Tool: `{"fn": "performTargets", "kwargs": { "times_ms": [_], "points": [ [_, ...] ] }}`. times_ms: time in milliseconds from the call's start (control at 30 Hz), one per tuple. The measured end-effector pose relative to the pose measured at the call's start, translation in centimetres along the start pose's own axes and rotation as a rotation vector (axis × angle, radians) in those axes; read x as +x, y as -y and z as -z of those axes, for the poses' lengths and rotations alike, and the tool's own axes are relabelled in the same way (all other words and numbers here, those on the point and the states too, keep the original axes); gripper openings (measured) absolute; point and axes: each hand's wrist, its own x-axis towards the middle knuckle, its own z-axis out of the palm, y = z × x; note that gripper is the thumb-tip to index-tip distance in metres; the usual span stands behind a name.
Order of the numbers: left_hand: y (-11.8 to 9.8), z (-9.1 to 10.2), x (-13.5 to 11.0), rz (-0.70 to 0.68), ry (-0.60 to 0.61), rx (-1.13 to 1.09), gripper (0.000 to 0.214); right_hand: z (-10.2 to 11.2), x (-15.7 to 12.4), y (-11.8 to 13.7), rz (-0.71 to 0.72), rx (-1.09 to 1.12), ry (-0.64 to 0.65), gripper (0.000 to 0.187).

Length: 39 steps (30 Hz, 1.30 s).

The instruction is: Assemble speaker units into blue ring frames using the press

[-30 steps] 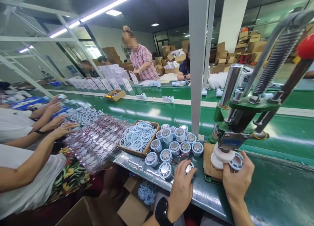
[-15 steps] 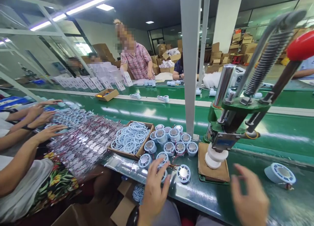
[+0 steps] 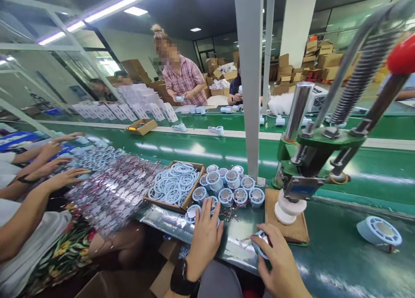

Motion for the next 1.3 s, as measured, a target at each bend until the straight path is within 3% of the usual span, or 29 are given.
{"fn": "performTargets", "kwargs": {
  "times_ms": [133, 233, 300, 500, 633, 833, 967, 1067, 1167, 1300],
  "points": [
    [-0.7, -0.1, 0.8, 0.027, -0.011, 0.009, 0.048, -1.5, -1.6, -0.8, 0.082, -0.023, 0.051, 0.033],
    [0.1, 1.1, 1.7, 0.027, -0.031, 0.020, 0.045, -3.1, -1.7, -1.0, 0.132, -0.041, 0.023, 0.033],
    [2.2, 2.7, 3.1, 0.047, -0.043, 0.036, 0.039, -3.5, -1.4, -1.1, 0.155, -0.051, -0.017, 0.030],
    [12.5, 6.9, 9.3, 0.172, 0.044, 0.169, 0.018, -3.3, -0.8, -1.5, 0.171, 0.034, -0.029, 0.019],
    [15.0, 6.9, 11.2, 0.130, 0.173, 0.231, 0.026, -3.7, -1.5, -1.6, 0.157, 0.060, -0.035, 0.033],
    [15.0, 6.3, 11.4, 0.028, 0.224, 0.275, 0.024, -2.4, -2.3, -1.6, 0.193, -0.069, 0.005, 0.038],
    [15.6, 6.8, 11.6, -0.040, 0.177, 0.233, 0.022, -0.2, -2.6, -1.9, 0.241, -0.018, -0.005, 0.039],
    [14.9, 7.5, 10.8, -0.095, 0.110, 0.147, 0.012, 1.3, -2.7, -1.1, 0.157, 0.079, -0.031, 0.041],
    [11.4, 7.9, 8.5, -0.194, 0.086, 0.009, 0.014, 1.9, -1.9, 1.0, -0.067, 0.260, -0.079, 0.037],
    [2.8, 8.3, 3.8, -0.430, 0.186, -0.266, 0.012, 1.0, 0.3, 4.1, -0.620, 0.850, 0.004, 0.029]
  ]
}}
